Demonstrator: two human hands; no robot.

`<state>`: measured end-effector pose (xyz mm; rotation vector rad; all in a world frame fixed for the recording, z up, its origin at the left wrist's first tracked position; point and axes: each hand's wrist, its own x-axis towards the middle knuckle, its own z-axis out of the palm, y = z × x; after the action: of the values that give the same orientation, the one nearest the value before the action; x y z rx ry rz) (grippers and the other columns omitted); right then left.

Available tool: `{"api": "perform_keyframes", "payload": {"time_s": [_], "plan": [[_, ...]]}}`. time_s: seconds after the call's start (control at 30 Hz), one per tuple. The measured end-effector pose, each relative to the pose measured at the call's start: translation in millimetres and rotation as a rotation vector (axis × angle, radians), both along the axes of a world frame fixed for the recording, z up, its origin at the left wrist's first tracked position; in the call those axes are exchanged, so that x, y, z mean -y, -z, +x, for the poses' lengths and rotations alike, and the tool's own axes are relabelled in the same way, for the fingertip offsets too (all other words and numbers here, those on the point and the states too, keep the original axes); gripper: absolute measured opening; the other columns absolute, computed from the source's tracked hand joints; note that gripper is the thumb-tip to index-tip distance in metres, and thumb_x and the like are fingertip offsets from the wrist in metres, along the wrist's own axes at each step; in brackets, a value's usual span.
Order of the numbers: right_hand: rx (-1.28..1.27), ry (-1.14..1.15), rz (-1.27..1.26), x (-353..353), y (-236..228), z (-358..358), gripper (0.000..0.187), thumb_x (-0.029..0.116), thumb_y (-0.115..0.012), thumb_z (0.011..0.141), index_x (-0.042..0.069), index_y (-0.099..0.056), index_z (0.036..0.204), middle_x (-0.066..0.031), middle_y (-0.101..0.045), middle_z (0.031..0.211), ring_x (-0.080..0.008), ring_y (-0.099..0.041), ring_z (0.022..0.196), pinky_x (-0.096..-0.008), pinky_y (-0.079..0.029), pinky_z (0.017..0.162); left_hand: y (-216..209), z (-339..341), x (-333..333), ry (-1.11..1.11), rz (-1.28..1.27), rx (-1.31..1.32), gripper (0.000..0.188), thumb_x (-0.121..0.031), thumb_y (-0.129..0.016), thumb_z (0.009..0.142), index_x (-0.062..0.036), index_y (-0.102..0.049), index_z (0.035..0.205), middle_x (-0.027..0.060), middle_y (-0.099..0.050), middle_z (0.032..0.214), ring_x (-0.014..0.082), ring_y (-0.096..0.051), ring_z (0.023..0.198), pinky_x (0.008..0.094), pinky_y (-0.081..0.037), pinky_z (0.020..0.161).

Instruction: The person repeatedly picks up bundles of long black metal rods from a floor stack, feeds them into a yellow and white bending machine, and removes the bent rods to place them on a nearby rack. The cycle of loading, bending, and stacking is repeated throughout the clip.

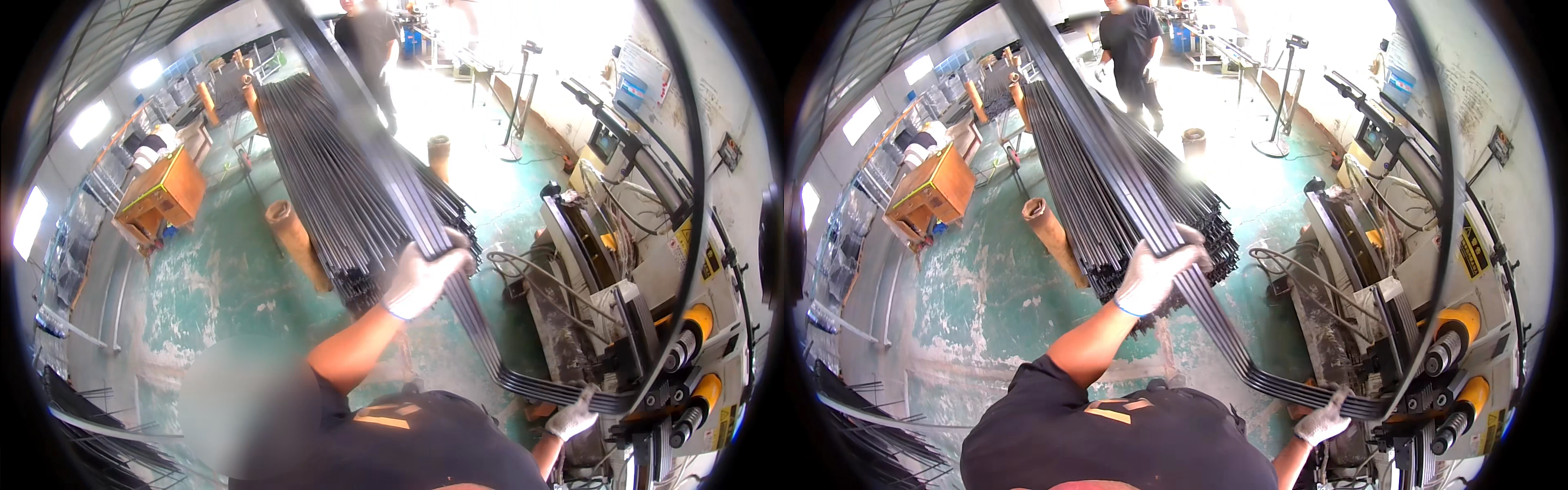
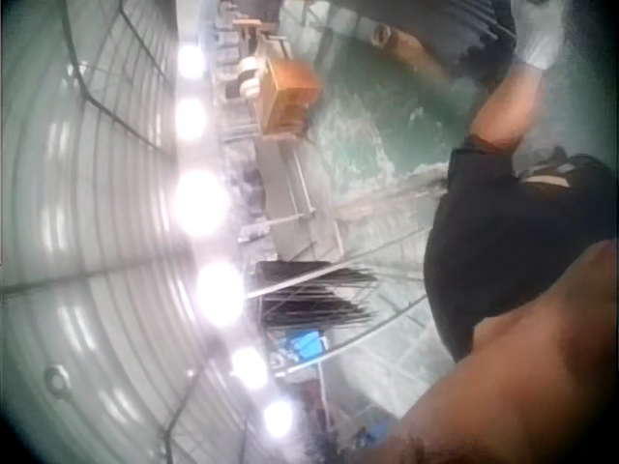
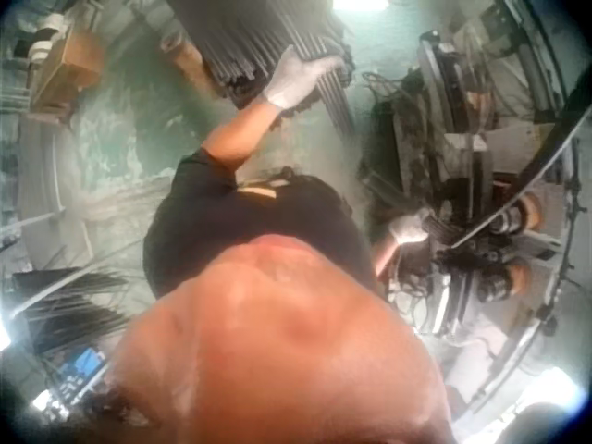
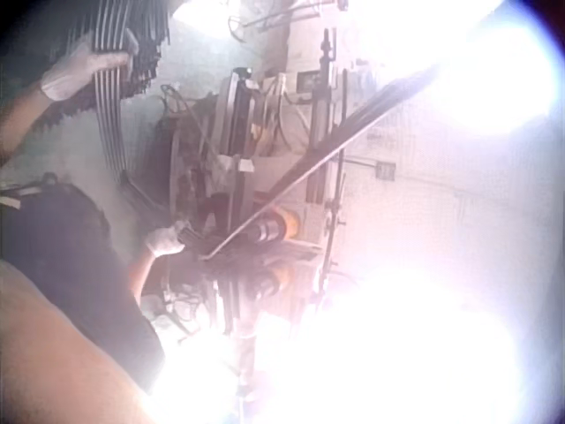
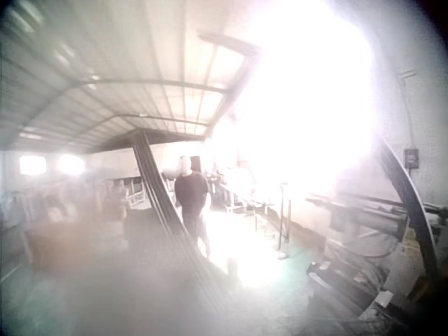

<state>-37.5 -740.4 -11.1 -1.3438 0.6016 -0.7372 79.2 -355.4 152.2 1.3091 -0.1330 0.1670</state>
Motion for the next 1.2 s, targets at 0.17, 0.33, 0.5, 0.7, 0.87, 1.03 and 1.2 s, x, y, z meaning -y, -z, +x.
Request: {"api": "perform_keyframes", "payload": {"time_s": [0.17,0.33,0.5,0.7,0.87,1.03,1.2], "plan": [[-0.072,-0.100,0.060,-17,11,23,0.016,0.015,-0.061,0.104,-0.001,-0.060,0.101,-0.0091,-0.068,0.082,-0.0180,-0.063,0.070,-0.0326,-0.053,0.065,27,-42,-31,-0.226,0.004,-0.043,0.015,-0.003,-0.064,0.094,-0.0004,-0.063,0.109,0.0125,-0.072,0.088,0.0229,-0.072,0.084,0.0356,-0.058,0.078],[0.007,-0.237,0.145,-31,30,18,0.010,0.010,-0.062,0.102,0.001,-0.059,0.103,-0.0110,-0.068,0.086,-0.0209,-0.066,0.073,-0.0355,-0.056,0.071,40,-90,-41,-0.398,-0.052,-0.113,0.016,-0.003,-0.063,0.094,0.0000,-0.064,0.110,0.0142,-0.072,0.086,0.0255,-0.073,0.081,0.0376,-0.059,0.077],[-0.018,-0.319,0.170,-23,54,16,0.011,0.010,-0.062,0.101,0.001,-0.058,0.106,-0.0102,-0.068,0.087,-0.0204,-0.066,0.075,-0.0353,-0.056,0.071,54,-124,-48,-0.539,-0.096,-0.156,0.018,-0.006,-0.064,0.095,0.0010,-0.063,0.111,0.0137,-0.071,0.086,0.0260,-0.072,0.081,0.0406,-0.061,0.078],[-0.033,-0.417,0.149,-15,65,15,0.010,0.010,-0.062,0.101,0.002,-0.059,0.107,-0.0093,-0.069,0.087,-0.0189,-0.066,0.075,-0.0333,-0.055,0.070,67,-165,-53,-0.695,-0.204,-0.176,0.017,-0.003,-0.062,0.095,0.0000,-0.063,0.111,0.0134,-0.070,0.087,0.0275,-0.071,0.081,0.0416,-0.060,0.076],[-0.074,-0.472,0.105,-11,62,15,0.011,0.010,-0.063,0.101,0.001,-0.061,0.107,-0.0090,-0.069,0.089,-0.0181,-0.066,0.075,-0.0333,-0.055,0.070,71,-193,-39,-0.794,-0.208,-0.178,0.018,-0.001,-0.059,0.096,0.0010,-0.061,0.113,0.0150,-0.070,0.087,0.0288,-0.071,0.080,0.0418,-0.059,0.075],[-0.087,-0.542,0.094,-9,52,19,0.011,0.009,-0.063,0.101,0.000,-0.061,0.107,-0.0094,-0.069,0.089,-0.0188,-0.067,0.075,-0.0341,-0.056,0.070,78,-223,-27,-0.869,-0.210,-0.160,0.017,0.000,-0.058,0.096,0.0006,-0.061,0.112,0.0157,-0.070,0.087,0.0287,-0.071,0.080,0.0407,-0.058,0.075],[-0.082,-0.608,0.088,-5,59,24,0.011,0.009,-0.063,0.101,-0.001,-0.061,0.107,-0.0101,-0.069,0.088,-0.0202,-0.068,0.075,-0.0344,-0.057,0.071,83,-252,-16,-0.931,-0.190,-0.174,0.017,0.001,-0.058,0.094,0.0007,-0.061,0.111,0.0156,-0.070,0.086,0.0284,-0.071,0.078,0.0399,-0.058,0.072]]}}
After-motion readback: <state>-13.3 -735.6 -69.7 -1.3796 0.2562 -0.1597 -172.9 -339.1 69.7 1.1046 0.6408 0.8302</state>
